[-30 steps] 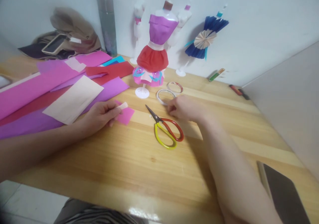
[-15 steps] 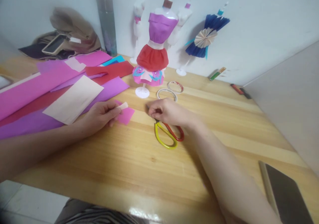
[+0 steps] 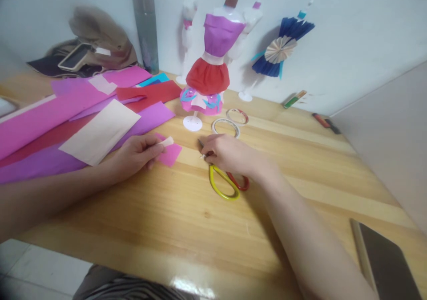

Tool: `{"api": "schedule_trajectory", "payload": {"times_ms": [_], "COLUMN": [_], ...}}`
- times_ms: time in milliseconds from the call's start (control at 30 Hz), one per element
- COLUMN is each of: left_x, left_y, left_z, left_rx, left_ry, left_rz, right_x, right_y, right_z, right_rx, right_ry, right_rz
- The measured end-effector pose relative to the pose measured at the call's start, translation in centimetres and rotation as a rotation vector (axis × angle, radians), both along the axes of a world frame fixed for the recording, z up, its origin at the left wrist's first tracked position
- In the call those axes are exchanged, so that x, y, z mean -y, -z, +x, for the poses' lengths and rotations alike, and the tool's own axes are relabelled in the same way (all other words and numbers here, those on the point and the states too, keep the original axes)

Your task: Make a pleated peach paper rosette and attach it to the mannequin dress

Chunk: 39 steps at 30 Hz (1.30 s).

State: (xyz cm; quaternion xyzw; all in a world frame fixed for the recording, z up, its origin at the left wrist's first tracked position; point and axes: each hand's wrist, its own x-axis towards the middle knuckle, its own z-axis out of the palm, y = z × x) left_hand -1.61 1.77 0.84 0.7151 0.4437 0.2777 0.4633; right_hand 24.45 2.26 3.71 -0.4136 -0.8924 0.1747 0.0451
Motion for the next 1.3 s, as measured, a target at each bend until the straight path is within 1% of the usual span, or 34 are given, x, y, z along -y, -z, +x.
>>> {"api": "schedule_trajectory", "payload": {"times_ms": [133,267,433,500,700,867,933,1000,1067,1133,1200,1300], "left_x": [-0.1,0.0,0.1,0.2,0.1,0.1,0.1,0.1,0.0,0.0,0.0,0.0], "left_y": [0.0,-0.1,-0.2,-0.2,-0.1,-0.3,-0.2,0.0,0.1,0.0,-0.1,-0.1], "left_z": [0.0,0.0,0.0,0.0,0.1,0.1,0.0,0.0,-0.1,-0.1,0.0,0.0], "left_rx": [0.017,0.017,0.006,0.011,0.018,-0.014,-0.017,-0.013,-0.002,0.010,0.014,0.011], "left_ry": [-0.001,-0.010,-0.005,-0.002,-0.001,0.003,0.005,0.008,0.015,0.020,0.021,0.017], "left_rz": [-0.009,-0.003,-0.014,-0.008,0.002,0.020,0.020,0.020,0.023,0.023,0.016,0.006], "right_x": [0.0,-0.3,-0.5,-0.5,-0.3,0.5,1.0,1.7,2.4,3.1,3.5,4.0], "right_y": [0.4,0.8,0.6,0.7,1.5,1.1,0.9,0.8,0.8,1.0,1.0,0.9], "right_z": [0.1,0.4,0.6,0.5,-0.2,-1.2,-1.9,-2.7,-3.6,-4.5,-5.1,-5.6], "right_rx": [0.027,0.039,-0.096,-0.123,-0.029,0.077,0.044,-0.036,-0.108,-0.134,-0.117,-0.049], "right_ry": [-0.021,-0.036,-0.039,-0.032,-0.046,-0.016,0.007,0.013,-0.029,-0.099,-0.136,-0.169], "right_rz": [0.023,0.011,-0.076,-0.079,0.005,0.046,0.061,0.081,0.074,0.040,0.024,0.045]}}
